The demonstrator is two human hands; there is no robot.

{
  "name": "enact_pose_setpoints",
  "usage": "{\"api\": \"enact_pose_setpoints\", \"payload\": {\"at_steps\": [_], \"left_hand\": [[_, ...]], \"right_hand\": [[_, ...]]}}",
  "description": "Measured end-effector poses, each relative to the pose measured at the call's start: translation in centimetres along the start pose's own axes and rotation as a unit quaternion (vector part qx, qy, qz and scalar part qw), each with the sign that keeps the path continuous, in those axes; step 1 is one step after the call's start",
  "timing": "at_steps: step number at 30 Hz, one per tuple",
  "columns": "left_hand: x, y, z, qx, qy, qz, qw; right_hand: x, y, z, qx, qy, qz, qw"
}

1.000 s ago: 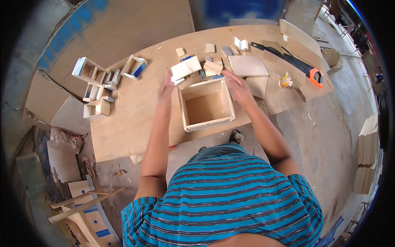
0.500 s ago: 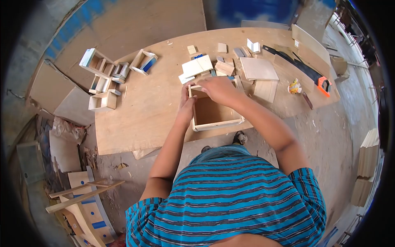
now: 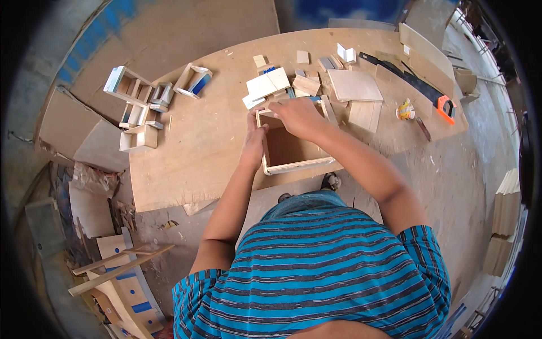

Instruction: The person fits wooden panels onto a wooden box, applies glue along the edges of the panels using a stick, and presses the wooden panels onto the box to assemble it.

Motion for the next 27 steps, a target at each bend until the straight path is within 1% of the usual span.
{"api": "enact_pose_setpoints", "payload": {"at_steps": [1, 4, 7, 8, 9, 10, 12, 13, 16, 17, 18, 20, 21, 24, 26, 27], "left_hand": [[-0.1, 0.0, 0.0, 0.005, 0.011, 0.009, 1.0], [-0.3, 0.0, 0.1, -0.008, -0.023, -0.045, 0.999], [-0.2, 0.0, -0.6, -0.027, -0.057, -0.199, 0.978], [-0.2, -0.1, -0.7, -0.025, -0.05, -0.195, 0.979], [-0.1, -0.2, -0.8, -0.023, -0.043, -0.192, 0.98], [-0.2, -0.2, -0.9, -0.021, -0.035, -0.189, 0.981], [-1.7, -0.3, -0.6, -0.01, -0.04, -0.177, 0.983], [-2.2, -0.2, -0.6, -0.002, -0.047, -0.168, 0.985], [-1.1, 0.6, -1.7, 0.012, -0.045, -0.145, 0.988], [-1.7, 0.5, -1.4, 0.012, -0.037, -0.15, 0.988], [-2.2, 0.3, -1.2, 0.012, -0.029, -0.155, 0.987], [-3.7, 0.0, -0.9, 0.021, -0.067, -0.175, 0.982], [-4.0, 0.0, -0.9, 0.024, -0.086, -0.184, 0.979], [-4.3, 0.1, -0.7, 0.024, -0.072, -0.184, 0.98], [-4.9, -0.2, -0.6, 0.03, -0.079, -0.181, 0.98], [-5.2, -0.4, -0.5, 0.033, -0.083, -0.179, 0.98]], "right_hand": [[-0.1, -0.3, 0.0, -0.01, 0.008, 0.002, 1.0], [-0.6, -1.5, 0.2, -0.022, 0.0, 0.019, 1.0], [0.3, -4.1, -0.1, 0.196, -0.03, -0.012, 0.98], [1.8, -4.4, -0.5, 0.19, 0.088, 0.12, 0.97], [3.7, -4.6, -0.9, 0.178, 0.203, 0.248, 0.93], [5.1, -4.6, -1.5, 0.161, 0.312, 0.367, 0.861], [6.3, -3.7, -3.6, 0.165, 0.389, 0.487, 0.764], [6.5, -2.9, -4.5, 0.166, 0.423, 0.542, 0.707], [6.0, -0.2, -6.2, 0.105, 0.435, 0.643, 0.621], [6.3, 1.2, -6.6, 0.105, 0.422, 0.666, 0.606], [6.2, 1.4, -6.7, 0.108, 0.413, 0.669, 0.608], [6.2, 1.8, -6.9, 0.115, 0.395, 0.676, 0.612], [6.1, 1.8, -6.8, 0.116, 0.399, 0.678, 0.607], [5.4, 1.3, -6.8, 0.112, 0.413, 0.685, 0.589], [5.0, 0.8, -6.6, 0.1, 0.421, 0.694, 0.575], [5.3, 1.0, -6.6, 0.106, 0.417, 0.687, 0.585]]}}
Point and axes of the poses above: each hand's wrist, its own z-axis towards the middle knuckle, its own y-axis out of the palm, x = y × z, the point moved 3 cm from there along z, towards the middle knuckle, and after that the axes turned 15 degrees about x, right-handed, at the moved point
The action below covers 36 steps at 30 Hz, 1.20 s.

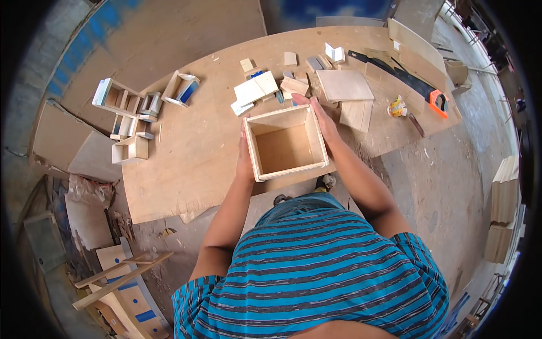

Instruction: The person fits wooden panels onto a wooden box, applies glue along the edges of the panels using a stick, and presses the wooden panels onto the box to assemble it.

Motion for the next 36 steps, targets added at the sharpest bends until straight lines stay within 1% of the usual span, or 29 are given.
{"api": "enact_pose_setpoints", "payload": {"at_steps": [2, 5, 8, 12, 15, 17, 20, 21, 23, 24, 26, 27, 29, 32, 33, 36], "left_hand": [[-0.7, -0.7, 0.5, 0.012, -0.02, -0.003, 1.0], [-1.5, -1.2, 1.1, 0.012, -0.018, -0.008, 1.0], [-1.7, -1.5, 1.1, 0.01, -0.024, -0.005, 1.0], [0.0, -0.2, 0.0, -0.03, -0.066, 0.018, 0.997], [-0.6, -0.5, 0.3, 0.003, -0.018, 0.021, 1.0], [-0.7, -0.5, 0.3, 0.002, -0.011, 0.015, 1.0], [0.1, -0.1, -0.1, 0.014, -0.01, 0.019, 1.0], [0.4, 0.2, -0.3, 0.019, -0.011, 0.022, 1.0], [1.0, 0.8, -0.5, -0.001, 0.002, 0.008, 1.0], [1.4, 1.0, -0.6, -0.009, 0.008, 0.001, 1.0], [3.1, 1.3, -1.3, -0.05, 0.092, 0.043, 0.994], [3.6, 1.3, -1.7, -0.069, 0.134, 0.064, 0.987], [3.1, 0.4, -2.2, -0.058, 0.116, 0.059, 0.99], [2.0, 0.1, -3.4, -0.039, 0.11, 0.054, 0.992], [1.6, 0.1, -3.8, -0.033, 0.111, 0.053, 0.992], [-1.7, -2.3, -3.6, 0.006, 0.006, 0.006, 1.0]], "right_hand": [[0.6, -0.5, 0.7, 0.005, -0.022, -0.016, 1.0], [0.7, -0.6, 0.7, -0.011, 0.004, 0.008, 1.0], [0.3, 0.0, 0.2, 0.008, 0.03, 0.029, 0.999], [0.7, -0.5, 0.7, -0.011, 0.032, 0.033, 0.999], [0.9, -0.7, 0.8, -0.02, 0.03, 0.032, 0.999], [1.0, -0.7, 0.8, -0.025, 0.032, 0.039, 0.998], [1.2, -1.0, 1.1, 0.002, 0.004, 0.007, 1.0], [0.9, -0.6, 0.7, 0.014, 0.0, 0.015, 1.0], [0.1, 0.1, -0.1, 0.04, -0.009, 0.029, 0.999], [0.5, -0.7, 0.2, 0.045, -0.044, 0.003, 0.998], [1.6, -3.2, 0.7, 0.053, -0.111, -0.049, 0.991], [1.7, -3.7, 0.2, 0.048, -0.11, -0.035, 0.992], [2.0, -4.1, -1.6, 0.036, -0.107, -0.006, 0.994], [2.0, -1.9, -5.0, 0.009, -0.053, 0.108, 0.993], [1.7, -1.4, -5.7, 0.002, -0.076, 0.084, 0.994], [1.2, -0.5, -7.2, -0.024, -0.159, 0.019, 0.987]]}}
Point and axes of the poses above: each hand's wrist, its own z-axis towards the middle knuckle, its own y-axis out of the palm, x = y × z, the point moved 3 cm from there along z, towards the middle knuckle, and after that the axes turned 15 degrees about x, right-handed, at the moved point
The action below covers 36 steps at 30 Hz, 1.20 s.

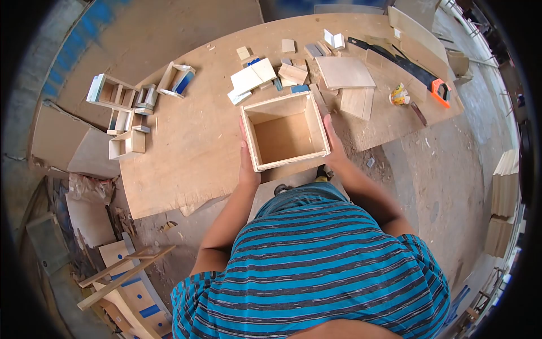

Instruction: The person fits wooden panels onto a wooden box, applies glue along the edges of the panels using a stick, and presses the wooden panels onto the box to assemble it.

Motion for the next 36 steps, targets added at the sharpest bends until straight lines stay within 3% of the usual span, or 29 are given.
{"api": "enact_pose_setpoints", "payload": {"at_steps": [3, 7, 12, 22, 25, 27, 29, 30, 31, 33, 36], "left_hand": [[-1.1, -1.2, 0.6, 0.014, -0.027, -0.026, 0.999], [-0.9, -1.1, 0.6, 0.014, -0.029, -0.021, 0.999], [-1.7, -1.9, 0.9, 0.008, -0.026, -0.028, 0.999], [-1.3, -1.6, 0.6, 0.016, -0.029, -0.014, 0.999], [-0.2, -0.5, -0.3, 0.035, -0.034, 0.02, 0.999], [0.6, 0.1, -0.7, 0.032, -0.028, 0.028, 0.999], [1.5, 0.5, -0.6, -0.023, 0.044, 0.073, 0.996], [2.1, 1.0, -0.4, -0.043, 0.093, 0.079, 0.992], [2.8, 1.4, -0.2, -0.064, 0.141, 0.084, 0.984], [4.2, 1.2, -0.2, -0.014, 0.172, 0.089, 0.981], [6.4, -0.4, -0.1, 0.03, 0.209, 0.192, 0.958]], "right_hand": [[-0.2, 0.0, -0.3, -0.031, -0.07, -0.025, 0.997], [0.8, -0.8, -0.2, -0.04, -0.056, 0.014, 0.997], [2.1, -1.9, -0.1, -0.061, -0.111, -0.025, 0.992], [1.5, -1.7, -0.1, -0.049, -0.079, -0.035, 0.995], [1.2, -1.6, -0.1, -0.061, -0.15, -0.106, 0.981], [1.0, -1.8, 0.4, -0.025, -0.12, -0.107, 0.987], [1.2, -2.2, 0.9, 0.058, 0.025, -0.028, 0.998], [1.6, -3.5, 1.5, 0.144, -0.013, -0.095, 0.985], [-0.7, -2.5, 1.7, 0.116, -0.039, -0.108, 0.987], [-7.9, -0.4, 1.5, 0.062, -0.089, -0.138, 0.984], [-17.9, 8.0, -1.9, -0.164, -0.097, 0.058, 0.98]]}}
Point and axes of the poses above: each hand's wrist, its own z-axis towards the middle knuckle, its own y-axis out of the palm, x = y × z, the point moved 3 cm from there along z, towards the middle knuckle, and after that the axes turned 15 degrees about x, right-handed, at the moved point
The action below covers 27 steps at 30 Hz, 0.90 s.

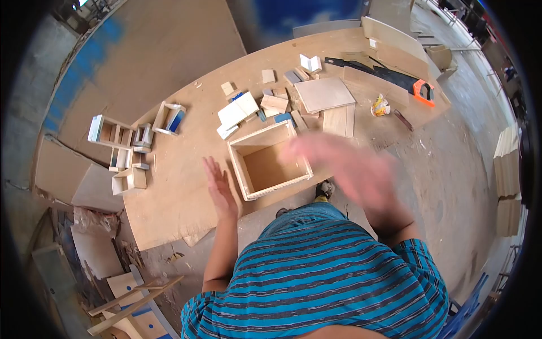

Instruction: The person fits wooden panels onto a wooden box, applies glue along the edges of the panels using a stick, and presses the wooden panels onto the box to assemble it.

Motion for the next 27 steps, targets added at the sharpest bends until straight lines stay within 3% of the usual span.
{"api": "enact_pose_setpoints", "payload": {"at_steps": [4, 8, 11, 13, 15, 16, 17, 18, 20, 23, 26, 27], "left_hand": [[2.7, -0.9, 0.7, 0.059, -0.009, -0.112, 0.992], [3.6, -1.2, 1.0, 0.078, 0.014, -0.099, 0.992], [3.8, -2.2, 0.7, 0.097, 0.024, -0.087, 0.991], [3.9, -2.7, 0.1, 0.114, 0.013, -0.083, 0.99], [3.7, -3.5, -0.4, 0.131, 0.024, -0.091, 0.987], [3.8, -4.1, -0.5, 0.145, 0.025, -0.092, 0.985], [4.0, -4.6, -0.6, 0.16, 0.029, -0.093, 0.982], [4.5, -5.0, -0.7, 0.158, 0.049, -0.087, 0.982], [5.9, -5.3, -1.0, 0.168, 0.071, -0.081, 0.98], [7.6, -5.5, -1.7, 0.186, 0.117, -0.059, 0.974], [9.0, -5.0, -2.4, 0.234, 0.139, -0.017, 0.962], [9.5, -4.8, -2.5, 0.255, 0.14, -0.003, 0.957]], "right_hand": [[-5.2, 5.9, -0.7, -0.22, -0.073, 0.007, 0.973], [-8.1, 5.6, -1.0, -0.24, -0.139, -0.063, 0.959], [-10.3, 3.2, -1.2, -0.154, -0.198, -0.139, 0.958], [-10.8, -0.6, -0.3, 0.003, -0.213, -0.24, 0.947], [-7.0, -7.6, 1.3, 0.134, -0.107, -0.347, 0.922], [-2.8, -13.1, 1.5, 0.119, -0.028, -0.347, 0.93], [0.7, -16.8, 1.5, 0.097, 0.036, -0.559, 0.823], [3.5, -19.7, 1.5, 0.069, 0.095, -0.736, 0.667], [7.1, -21.9, 0.5, 0.039, -0.022, -0.854, 0.518], [9.8, -24.9, 1.5, 0.012, -0.052, -0.864, 0.501], [10.7, -28.7, 2.8, -0.016, -0.18, -0.828, 0.531], [10.0, -28.6, 3.7, 0.006, -0.16, -0.826, 0.541]]}}
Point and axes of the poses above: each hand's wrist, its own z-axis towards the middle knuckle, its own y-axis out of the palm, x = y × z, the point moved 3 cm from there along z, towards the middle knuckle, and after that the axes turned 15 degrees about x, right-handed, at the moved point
